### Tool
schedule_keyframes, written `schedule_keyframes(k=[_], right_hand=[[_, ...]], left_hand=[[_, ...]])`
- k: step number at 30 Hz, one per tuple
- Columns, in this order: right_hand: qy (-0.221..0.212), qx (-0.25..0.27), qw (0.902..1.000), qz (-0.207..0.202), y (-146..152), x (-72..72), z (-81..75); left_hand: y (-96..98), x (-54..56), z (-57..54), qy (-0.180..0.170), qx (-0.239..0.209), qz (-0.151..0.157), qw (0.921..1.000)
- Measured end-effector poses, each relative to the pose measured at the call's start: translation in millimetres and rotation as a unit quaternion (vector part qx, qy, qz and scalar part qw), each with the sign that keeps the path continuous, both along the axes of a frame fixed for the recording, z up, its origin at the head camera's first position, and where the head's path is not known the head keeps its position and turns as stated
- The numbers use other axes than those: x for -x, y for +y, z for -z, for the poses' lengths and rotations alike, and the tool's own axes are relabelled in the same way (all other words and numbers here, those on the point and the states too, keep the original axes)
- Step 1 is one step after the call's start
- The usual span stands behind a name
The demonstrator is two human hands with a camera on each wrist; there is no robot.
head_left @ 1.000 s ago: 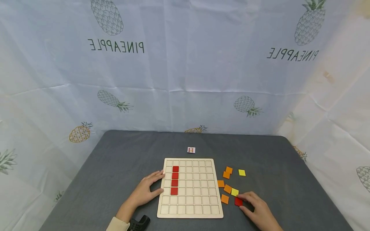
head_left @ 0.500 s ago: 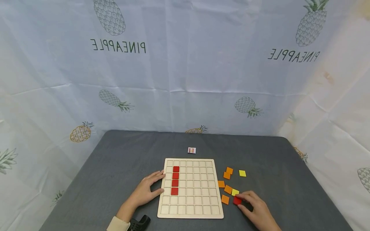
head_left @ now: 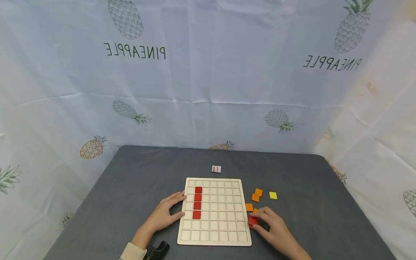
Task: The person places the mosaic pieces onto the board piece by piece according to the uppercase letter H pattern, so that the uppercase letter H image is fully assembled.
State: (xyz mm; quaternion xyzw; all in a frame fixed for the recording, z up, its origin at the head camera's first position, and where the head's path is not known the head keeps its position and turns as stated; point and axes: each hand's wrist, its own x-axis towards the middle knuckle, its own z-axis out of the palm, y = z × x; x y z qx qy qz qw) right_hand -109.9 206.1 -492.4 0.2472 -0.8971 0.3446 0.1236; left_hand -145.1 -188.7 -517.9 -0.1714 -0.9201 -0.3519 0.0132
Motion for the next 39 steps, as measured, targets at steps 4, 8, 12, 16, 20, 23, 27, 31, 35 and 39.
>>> schedule_keyframes(k=[4,8,12,16,20,23,27,31,35,39], right_hand=[[0.015,0.023,0.9988,-0.041,-16,7.5,1.0],[0.013,0.03,0.9967,-0.074,-35,14.3,0.6],[0.011,0.033,0.9928,-0.115,-55,19.7,0.5],[0.001,0.027,0.9891,-0.145,-77,23.3,0.5],[-0.021,0.018,0.9859,-0.165,-98,25.1,-0.3],[-0.028,-0.004,0.9839,-0.177,-113,25.5,-0.2],[-0.024,-0.04,0.9798,-0.194,-128,25.1,1.7],[-0.012,-0.063,0.9771,-0.203,-138,24.3,4.8],[0.004,-0.085,0.9752,-0.204,-144,23.7,6.7],[0.018,-0.104,0.9742,-0.2,-148,22.9,9.1]], left_hand=[[0.3,0.6,-1.7,0.006,0.001,0.004,1.0],[1.3,1.3,-4.2,0.004,0.002,0.004,1.0],[1.8,1.4,-6.3,-0.002,0.0,0.002,1.0],[1.9,1.7,-6.3,0.001,0.003,0.002,1.0],[1.7,2.2,-4.8,0.002,0.002,0.002,1.0],[1.7,2.2,-3.6,0.004,0.002,0.001,1.0],[1.4,1.3,-2.6,0.0,0.001,-0.004,1.0],[1.5,-0.2,-1.8,0.0,0.003,-0.004,1.0],[1.9,-1.4,-1.6,0.008,-0.002,-0.002,1.0],[2.4,-1.6,-1.9,0.013,-0.003,-0.003,0.9999]])
